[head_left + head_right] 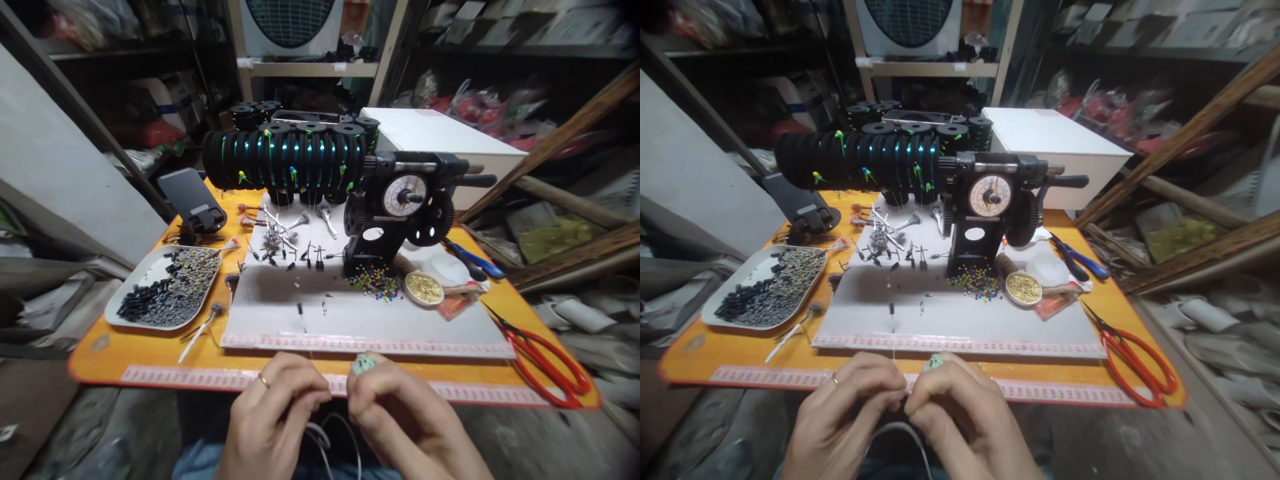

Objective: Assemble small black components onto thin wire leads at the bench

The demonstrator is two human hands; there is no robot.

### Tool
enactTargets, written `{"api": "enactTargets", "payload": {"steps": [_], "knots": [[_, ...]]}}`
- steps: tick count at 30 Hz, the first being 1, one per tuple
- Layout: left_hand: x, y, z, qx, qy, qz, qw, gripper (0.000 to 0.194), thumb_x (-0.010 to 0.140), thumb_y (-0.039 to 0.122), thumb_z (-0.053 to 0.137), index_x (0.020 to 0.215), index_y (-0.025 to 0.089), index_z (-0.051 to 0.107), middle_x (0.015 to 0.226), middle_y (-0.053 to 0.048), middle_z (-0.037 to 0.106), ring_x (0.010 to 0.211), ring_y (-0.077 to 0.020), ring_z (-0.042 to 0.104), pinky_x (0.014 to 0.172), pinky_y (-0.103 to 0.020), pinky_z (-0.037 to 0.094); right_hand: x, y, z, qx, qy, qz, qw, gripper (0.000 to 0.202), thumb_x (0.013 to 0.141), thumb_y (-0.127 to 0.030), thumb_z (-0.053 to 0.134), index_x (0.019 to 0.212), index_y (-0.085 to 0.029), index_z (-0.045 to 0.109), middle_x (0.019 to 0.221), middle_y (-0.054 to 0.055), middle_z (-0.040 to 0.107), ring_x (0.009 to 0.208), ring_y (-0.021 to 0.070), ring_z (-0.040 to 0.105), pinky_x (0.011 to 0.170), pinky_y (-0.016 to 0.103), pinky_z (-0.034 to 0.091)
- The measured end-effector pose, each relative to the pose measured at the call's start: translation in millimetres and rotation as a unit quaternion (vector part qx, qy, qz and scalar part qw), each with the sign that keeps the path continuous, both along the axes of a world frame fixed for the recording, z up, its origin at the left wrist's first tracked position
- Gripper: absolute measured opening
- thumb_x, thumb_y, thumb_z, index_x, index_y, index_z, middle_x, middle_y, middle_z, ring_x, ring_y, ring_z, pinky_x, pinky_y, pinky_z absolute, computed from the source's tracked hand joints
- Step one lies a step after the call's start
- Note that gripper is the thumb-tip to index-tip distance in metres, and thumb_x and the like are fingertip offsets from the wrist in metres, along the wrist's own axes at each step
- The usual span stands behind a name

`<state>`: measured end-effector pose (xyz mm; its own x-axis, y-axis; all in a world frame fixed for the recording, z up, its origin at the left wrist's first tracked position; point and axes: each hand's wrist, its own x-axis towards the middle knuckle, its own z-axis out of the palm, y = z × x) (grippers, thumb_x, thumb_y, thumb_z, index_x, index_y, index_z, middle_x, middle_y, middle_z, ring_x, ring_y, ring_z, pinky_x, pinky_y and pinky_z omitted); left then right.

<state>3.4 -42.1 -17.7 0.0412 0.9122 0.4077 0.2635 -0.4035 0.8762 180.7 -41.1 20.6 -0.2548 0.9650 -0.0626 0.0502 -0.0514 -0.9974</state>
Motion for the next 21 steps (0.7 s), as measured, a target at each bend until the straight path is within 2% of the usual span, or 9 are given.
{"api": "enactTargets", "payload": {"steps": [2,5,7,11,16,21], "knots": [[1.4,0.1,0.7,-0.019,-0.048,-0.023,0.998,0.021,0.088,0.004,0.064,0.089,0.023,0.074,0.081,-0.003,0.074,0.075,-0.016,0.07,0.068,-0.021,0.055,-5.8,1.8,0.0,-0.053,0.016,-0.024,0.998,0.024,0.09,-0.048,0.067,0.086,-0.025,0.065,0.075,-0.001,0.058,0.057,0.0096,0.046,0.046,0.018,0.036],[6.5,-2.4,4.0,-0.084,-0.143,-0.011,0.986,0.015,0.085,0.01,0.071,0.084,0.024,0.077,0.077,-0.002,0.075,0.069,-0.0152,0.07,0.062,-0.019,0.056,-10.7,2.1,-1.6,-0.134,0.07,-0.039,0.988,0.033,0.084,-0.051,0.073,0.089,-0.023,0.058,0.072,-0.004,0.056,0.053,0.0068,0.043,0.044,0.016,0.035],[10.8,-5.6,6.8,-0.139,-0.215,0.0,0.967,0.007,0.081,0.017,0.078,0.083,0.024,0.077,0.074,0.0,0.076,0.065,-0.0144,0.071,0.06,-0.019,0.057,-10.8,1.8,-2.4,-0.163,0.092,-0.033,0.982,0.038,0.082,-0.054,0.074,0.087,-0.022,0.052,0.074,-0.004,0.057,0.053,0.0055,0.045,0.045,0.015,0.036],[16.1,-10.8,11.6,-0.217,-0.322,-0.001,0.921,0.019,0.072,0.024,0.087,0.086,0.023,0.074,0.071,0.0,0.078,0.061,-0.014,0.073,0.06,-0.019,0.059,-8.3,2.1,-0.9,-0.183,0.1,-0.001,0.978,0.043,0.083,-0.056,0.073,0.084,-0.021,0.047,0.072,-0.006,0.055,0.051,0.0029,0.045,0.046,0.014,0.035],[14.2,-10.2,16.4,-0.24,-0.337,-0.01,0.91,0.023,0.068,0.023,0.09,0.083,0.02,0.072,0.069,0.0,0.078,0.06,-0.013,0.073,0.06,-0.018,0.06,-6.4,1.7,1.7,-0.186,0.093,0.01,0.978,0.044,0.082,-0.054,0.075,0.082,-0.02,0.047,0.071,-0.006,0.055,0.052,0.003,0.048,0.048,0.015,0.037],[12.6,-9.0,17.0,-0.229,-0.326,-0.025,0.917,0.02,0.069,0.021,0.089,0.081,0.021,0.073,0.068,0.002,0.077,0.059,-0.0121,0.073,0.06,-0.017,0.06,-4.0,2.2,-0.6,-0.188,0.087,0.041,0.977,0.042,0.085,-0.055,0.071,0.084,-0.022,0.046,0.075,-0.005,0.055,0.054,0.0038,0.048,0.048,0.015,0.039]]}}
